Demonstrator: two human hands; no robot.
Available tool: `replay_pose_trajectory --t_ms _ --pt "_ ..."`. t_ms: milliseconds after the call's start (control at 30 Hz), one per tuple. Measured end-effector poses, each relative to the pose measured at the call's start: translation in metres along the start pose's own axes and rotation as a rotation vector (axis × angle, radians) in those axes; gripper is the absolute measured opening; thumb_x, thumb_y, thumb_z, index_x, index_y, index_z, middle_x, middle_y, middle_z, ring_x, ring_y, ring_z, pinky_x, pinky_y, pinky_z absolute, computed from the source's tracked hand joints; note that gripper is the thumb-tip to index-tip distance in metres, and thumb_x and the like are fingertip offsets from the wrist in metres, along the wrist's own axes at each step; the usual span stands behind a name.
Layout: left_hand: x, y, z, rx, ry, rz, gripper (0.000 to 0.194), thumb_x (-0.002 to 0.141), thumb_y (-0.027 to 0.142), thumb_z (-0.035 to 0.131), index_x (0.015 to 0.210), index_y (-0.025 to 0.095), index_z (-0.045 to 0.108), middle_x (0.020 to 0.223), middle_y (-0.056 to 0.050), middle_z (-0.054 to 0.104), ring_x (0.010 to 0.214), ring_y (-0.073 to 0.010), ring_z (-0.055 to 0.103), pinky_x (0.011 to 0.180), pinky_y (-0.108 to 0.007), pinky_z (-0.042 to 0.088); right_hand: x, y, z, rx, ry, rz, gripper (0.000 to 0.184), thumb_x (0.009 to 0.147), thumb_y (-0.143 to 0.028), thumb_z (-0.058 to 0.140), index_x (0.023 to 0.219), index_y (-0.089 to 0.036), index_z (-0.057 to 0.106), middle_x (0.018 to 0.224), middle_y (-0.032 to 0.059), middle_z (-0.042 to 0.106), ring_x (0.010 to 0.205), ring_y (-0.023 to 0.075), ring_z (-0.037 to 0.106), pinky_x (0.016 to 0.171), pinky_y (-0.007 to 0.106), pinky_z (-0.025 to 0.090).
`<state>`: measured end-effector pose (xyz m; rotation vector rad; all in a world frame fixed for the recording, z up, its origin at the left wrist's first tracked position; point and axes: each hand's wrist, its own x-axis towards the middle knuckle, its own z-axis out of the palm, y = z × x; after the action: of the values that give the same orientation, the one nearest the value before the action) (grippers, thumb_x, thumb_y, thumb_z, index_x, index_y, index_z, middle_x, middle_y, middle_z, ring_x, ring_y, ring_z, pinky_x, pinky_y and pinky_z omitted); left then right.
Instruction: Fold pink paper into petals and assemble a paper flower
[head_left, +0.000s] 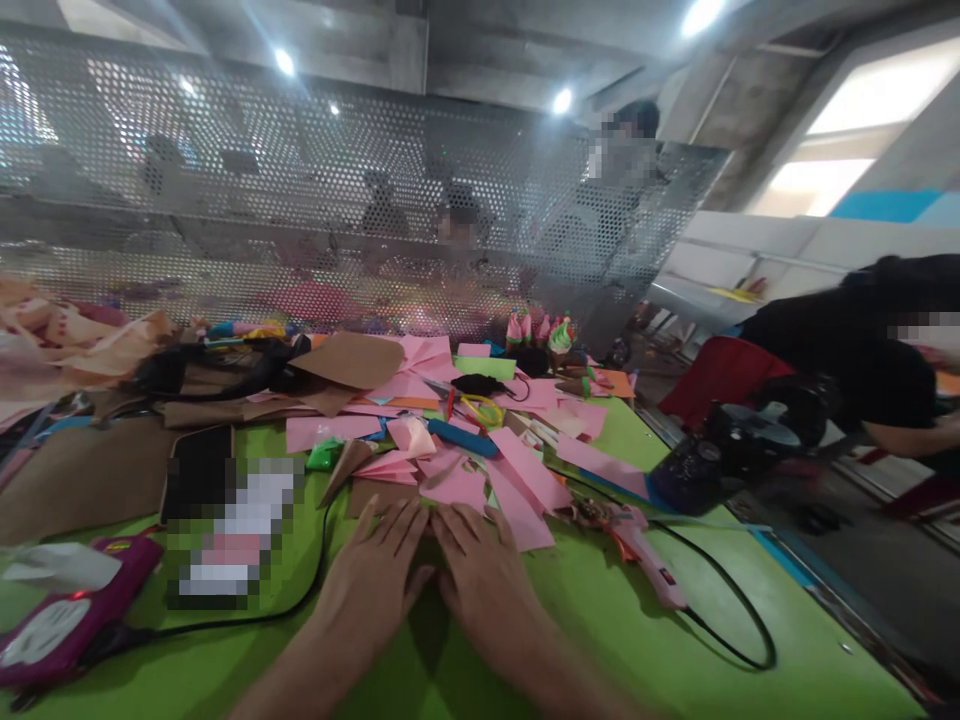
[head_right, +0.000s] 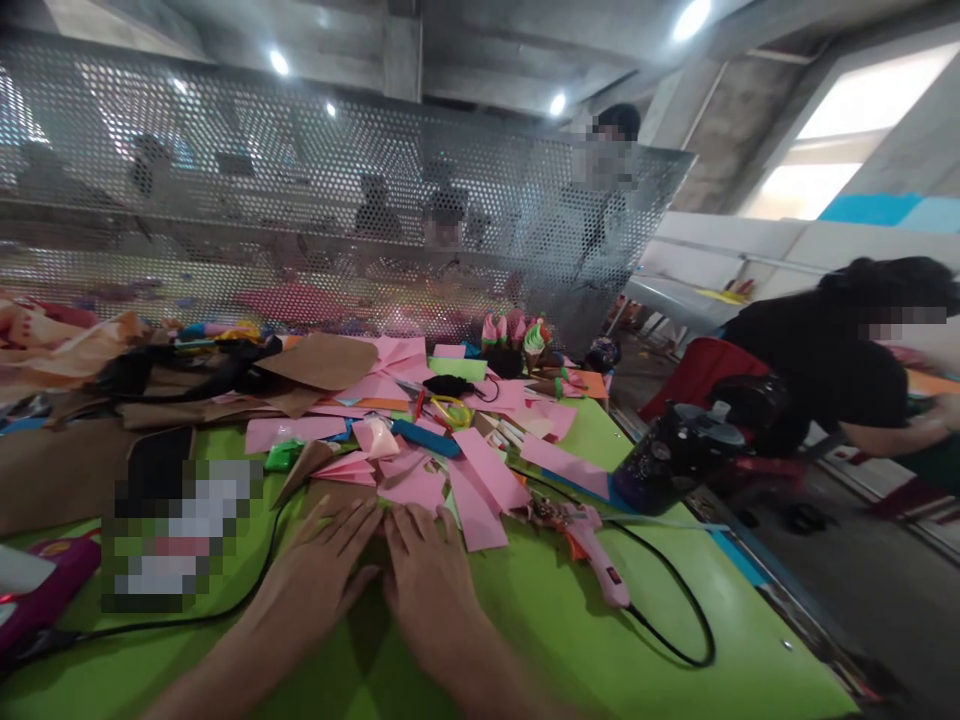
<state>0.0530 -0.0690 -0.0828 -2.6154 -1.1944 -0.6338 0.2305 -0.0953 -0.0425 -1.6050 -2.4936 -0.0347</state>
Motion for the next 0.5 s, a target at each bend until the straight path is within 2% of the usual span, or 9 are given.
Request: replay_pose_trajectory --t_ms 233,400,500 --pt "-0.026 0.002 0.000 0.054 0.009 0.051 0.056 0.092 0.034 0.047 0.144 0.016 0.040 0.142 -0.009 0.054 0.122 -0.0271 0.057 0.105 -0.048 0.038 -0.015 -0.004 0.003 -0.005 0.012 -0.051 0.050 0.098 -0.038 0.046 0.144 -0.018 0.041 0.144 0.0082 0.051 0.129 0.0284 0.043 0.109 0.054 0.031" --pt "-0.002 -0.002 0.004 0.036 0.011 -0.002 0.049 0.093 0.032 0.046 0.139 0.014 0.048 0.138 -0.012 0.058 0.121 -0.0284 0.058 0.109 -0.051 0.034 -0.001 0.001 -0.002 0.014 0.035 -0.003 0.042 0.097 -0.033 0.051 0.136 -0.019 0.049 0.140 0.0084 0.054 0.127 0.0270 0.044 0.108 0.053 0.028" --pt "0.008 -0.005 0.000 0.013 0.059 0.015 0.051 0.095 0.025 0.042 0.145 0.018 0.039 0.143 -0.009 0.054 0.126 -0.0240 0.055 0.114 -0.047 0.028 0.000 0.007 -0.006 0.052 0.093 0.039 0.040 0.095 -0.025 0.053 0.134 -0.022 0.049 0.134 0.0070 0.057 0.121 0.0247 0.047 0.102 0.046 0.033"
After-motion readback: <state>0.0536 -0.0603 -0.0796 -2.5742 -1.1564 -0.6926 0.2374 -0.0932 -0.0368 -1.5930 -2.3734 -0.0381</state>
